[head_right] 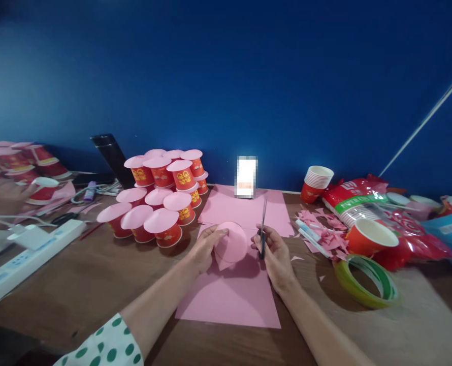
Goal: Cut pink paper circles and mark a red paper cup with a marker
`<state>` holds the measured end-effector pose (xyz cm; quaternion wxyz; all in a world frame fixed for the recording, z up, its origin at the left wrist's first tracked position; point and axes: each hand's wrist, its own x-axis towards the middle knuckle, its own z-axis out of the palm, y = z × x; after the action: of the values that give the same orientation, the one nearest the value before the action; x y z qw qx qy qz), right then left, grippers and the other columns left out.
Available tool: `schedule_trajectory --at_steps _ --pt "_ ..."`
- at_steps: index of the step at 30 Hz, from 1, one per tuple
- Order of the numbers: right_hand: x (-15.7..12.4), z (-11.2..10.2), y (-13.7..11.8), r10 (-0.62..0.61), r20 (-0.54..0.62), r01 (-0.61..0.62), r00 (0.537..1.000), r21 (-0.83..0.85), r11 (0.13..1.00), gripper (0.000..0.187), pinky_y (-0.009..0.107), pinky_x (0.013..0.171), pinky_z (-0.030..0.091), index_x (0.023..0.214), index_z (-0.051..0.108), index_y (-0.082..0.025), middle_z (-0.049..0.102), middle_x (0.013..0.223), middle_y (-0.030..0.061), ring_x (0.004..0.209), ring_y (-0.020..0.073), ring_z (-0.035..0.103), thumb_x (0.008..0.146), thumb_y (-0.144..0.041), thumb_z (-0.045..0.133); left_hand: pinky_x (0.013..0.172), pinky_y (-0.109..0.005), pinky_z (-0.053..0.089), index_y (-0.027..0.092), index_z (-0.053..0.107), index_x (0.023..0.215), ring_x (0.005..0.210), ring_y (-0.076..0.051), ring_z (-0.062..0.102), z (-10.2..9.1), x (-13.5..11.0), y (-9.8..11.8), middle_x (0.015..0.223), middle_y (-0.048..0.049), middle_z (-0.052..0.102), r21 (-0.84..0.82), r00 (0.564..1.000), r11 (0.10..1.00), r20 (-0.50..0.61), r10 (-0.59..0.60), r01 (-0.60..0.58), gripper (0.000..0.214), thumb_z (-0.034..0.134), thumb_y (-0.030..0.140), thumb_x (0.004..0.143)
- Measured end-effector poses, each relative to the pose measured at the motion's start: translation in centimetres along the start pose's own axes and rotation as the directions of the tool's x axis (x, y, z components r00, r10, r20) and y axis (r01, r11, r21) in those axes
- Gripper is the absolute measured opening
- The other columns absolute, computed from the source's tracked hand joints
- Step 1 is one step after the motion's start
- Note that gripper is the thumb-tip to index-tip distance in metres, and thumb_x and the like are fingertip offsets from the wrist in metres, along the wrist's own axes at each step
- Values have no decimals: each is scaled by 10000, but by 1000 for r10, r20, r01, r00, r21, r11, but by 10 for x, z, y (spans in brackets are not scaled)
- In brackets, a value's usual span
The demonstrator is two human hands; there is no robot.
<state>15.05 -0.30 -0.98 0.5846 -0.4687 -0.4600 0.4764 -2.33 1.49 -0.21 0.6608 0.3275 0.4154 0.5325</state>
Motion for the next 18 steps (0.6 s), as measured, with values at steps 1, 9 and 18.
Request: schedule_trajectory --at_steps 1,9,18 --pt "-1 0 -2 15 27 -15 1000 14 1000 494 188 395 430 1098 623 -198 631 771 23 565 120 573 716 -492 731 543 -231 413 133 672 687 551 -114 526 0 0 1 599 -14 617 48 1000 999 7 -3 3 297 787 386 583" --pt "-2 3 -6 9 92 -6 996 -28 1000 552 211 564 506 1032 660 -221 646 765 0 675 131 589 544 -384 859 558 -250 439 102 699 745 572 -142 554 2 -3 5 637 -45 638 211 997 977 67 -41 26 355 792 394 565" --pt "0 3 -2 55 69 -56 996 16 998 551 226 568 499 1011 658 -215 638 701 -19 638 127 587 528 -372 871 598 -233 466 115 719 835 646 -146 588 6 -6 4 754 -66 694 303 998 952 54 15 -31 325 773 371 642"
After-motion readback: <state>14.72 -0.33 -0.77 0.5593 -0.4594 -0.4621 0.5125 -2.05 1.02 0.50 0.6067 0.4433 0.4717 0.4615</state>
